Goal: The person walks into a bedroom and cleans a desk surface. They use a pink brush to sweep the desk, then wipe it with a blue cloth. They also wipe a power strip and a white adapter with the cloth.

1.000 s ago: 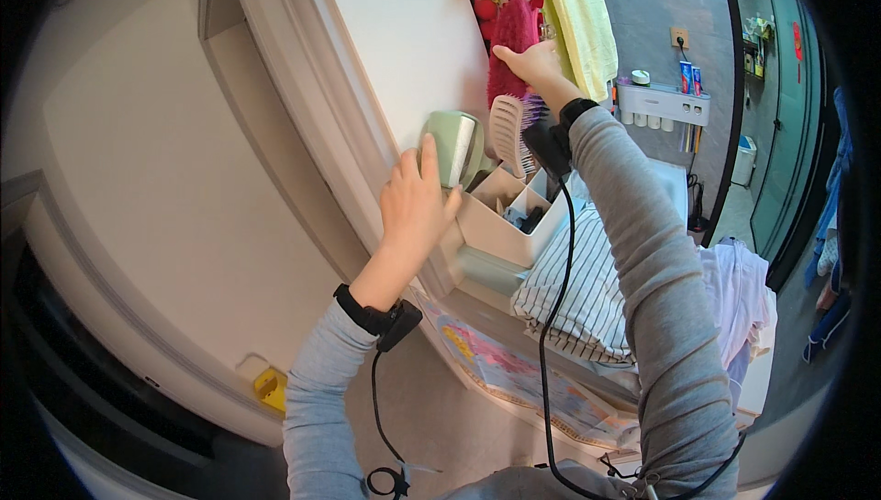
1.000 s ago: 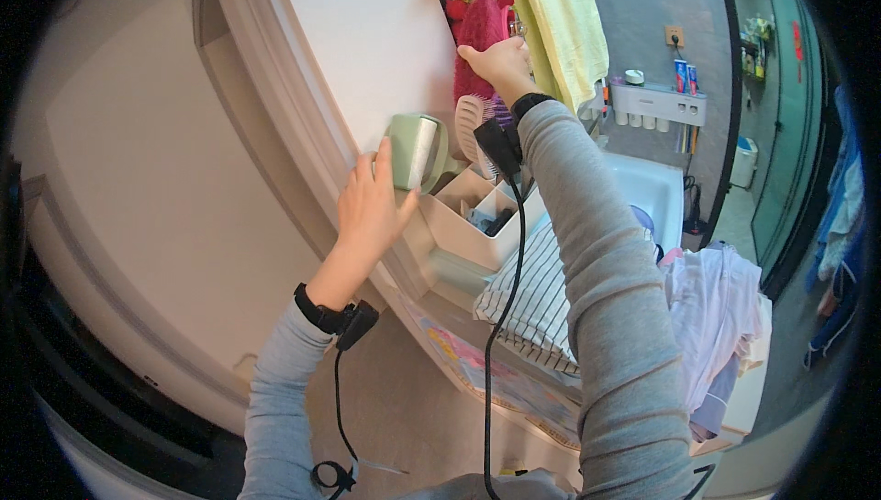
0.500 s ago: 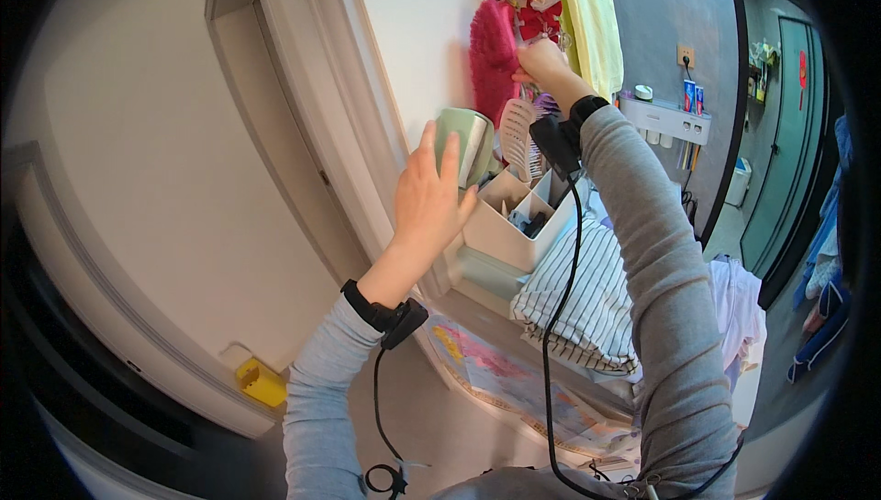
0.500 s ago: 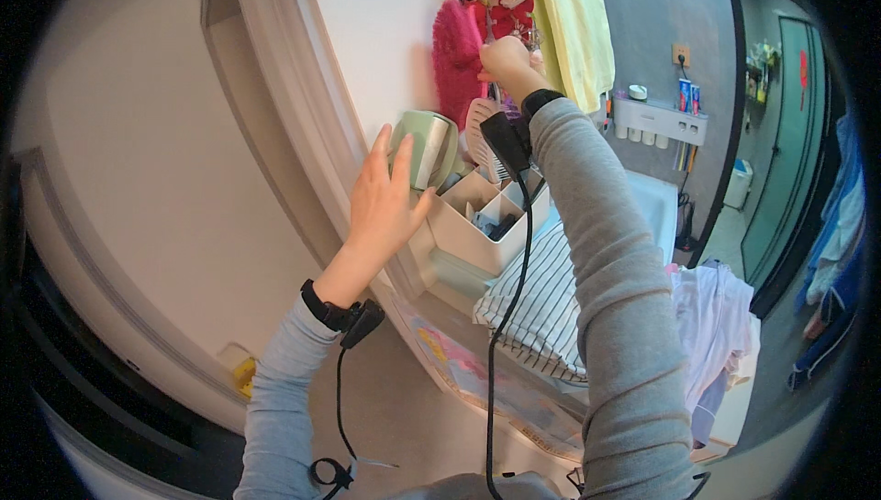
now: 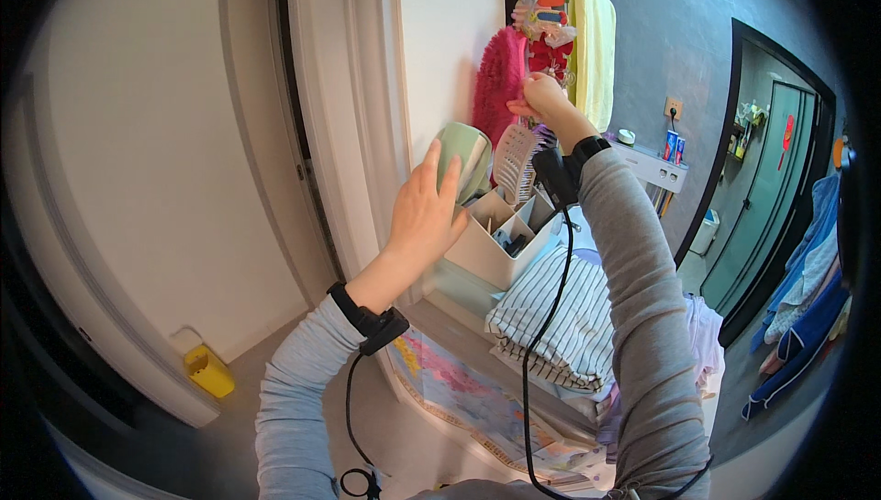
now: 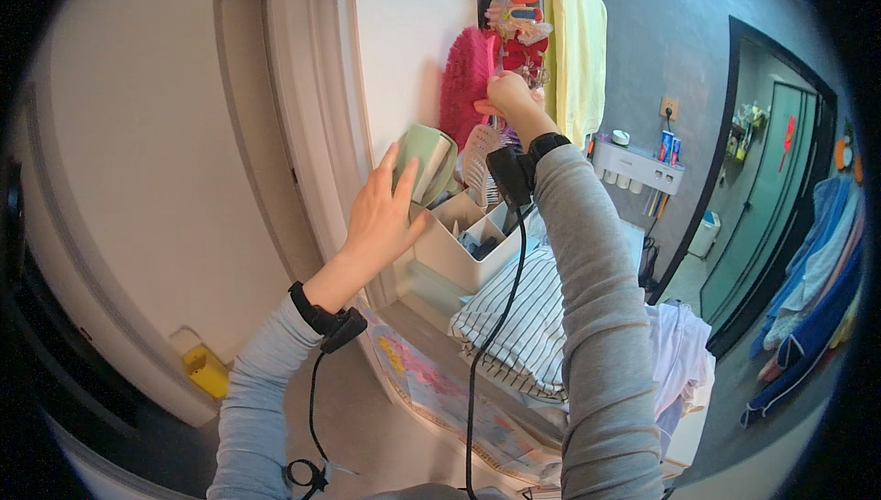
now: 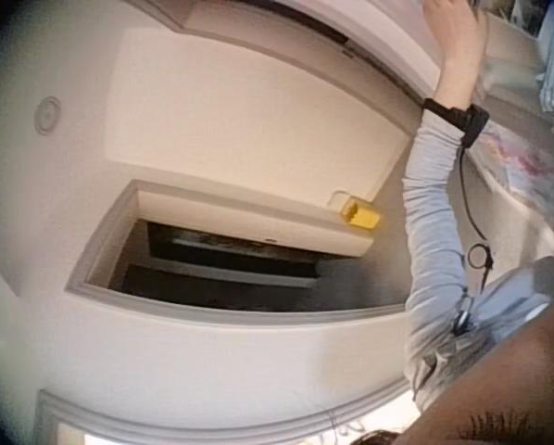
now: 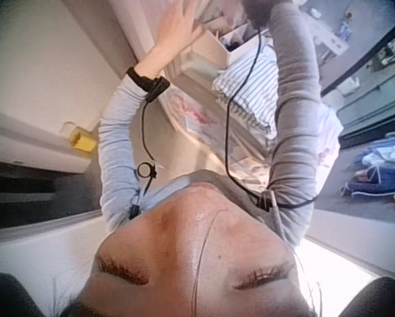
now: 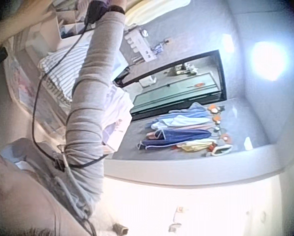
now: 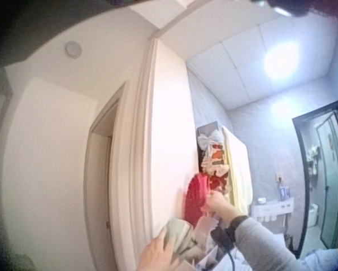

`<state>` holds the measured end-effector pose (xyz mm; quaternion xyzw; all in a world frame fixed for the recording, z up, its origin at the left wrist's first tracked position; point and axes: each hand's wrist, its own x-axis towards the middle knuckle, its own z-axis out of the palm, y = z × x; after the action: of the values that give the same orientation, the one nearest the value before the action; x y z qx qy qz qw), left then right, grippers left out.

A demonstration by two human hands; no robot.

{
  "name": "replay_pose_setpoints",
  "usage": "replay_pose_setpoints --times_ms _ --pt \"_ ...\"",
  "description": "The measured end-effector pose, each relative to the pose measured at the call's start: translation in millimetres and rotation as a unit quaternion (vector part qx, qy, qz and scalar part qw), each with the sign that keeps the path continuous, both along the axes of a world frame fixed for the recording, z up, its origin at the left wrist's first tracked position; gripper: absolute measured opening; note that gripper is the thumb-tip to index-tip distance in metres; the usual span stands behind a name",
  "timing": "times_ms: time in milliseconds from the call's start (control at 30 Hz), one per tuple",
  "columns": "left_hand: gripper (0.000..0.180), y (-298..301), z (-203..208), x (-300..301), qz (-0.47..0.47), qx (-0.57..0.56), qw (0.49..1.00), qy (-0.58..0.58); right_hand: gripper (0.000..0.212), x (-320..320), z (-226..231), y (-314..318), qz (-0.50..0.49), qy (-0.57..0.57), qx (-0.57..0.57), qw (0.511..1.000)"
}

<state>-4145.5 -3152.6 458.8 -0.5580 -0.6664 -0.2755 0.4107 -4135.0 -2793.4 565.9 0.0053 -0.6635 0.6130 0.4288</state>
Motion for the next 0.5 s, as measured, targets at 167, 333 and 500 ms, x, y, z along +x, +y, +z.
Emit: replay_pose_setpoints --times_ms 167,333,500 --pt "0.075 -4 3 1 0.002 0.001 1.0 -0.003 0.041 8 20 -29 -0.168 -0.063 -0.015 0.984" --pt "0.074 -8 8 3 0.007 -0.004 1.0 -0.014 0.04 17 35 -78 -0.186 -0.104 0.046 0.976" --pt "0.072 -16 9 4 -0.005 -0.007 1.0 -0.027 0.037 21 39 -98 -0.235 -0.222 0.156 0.933"
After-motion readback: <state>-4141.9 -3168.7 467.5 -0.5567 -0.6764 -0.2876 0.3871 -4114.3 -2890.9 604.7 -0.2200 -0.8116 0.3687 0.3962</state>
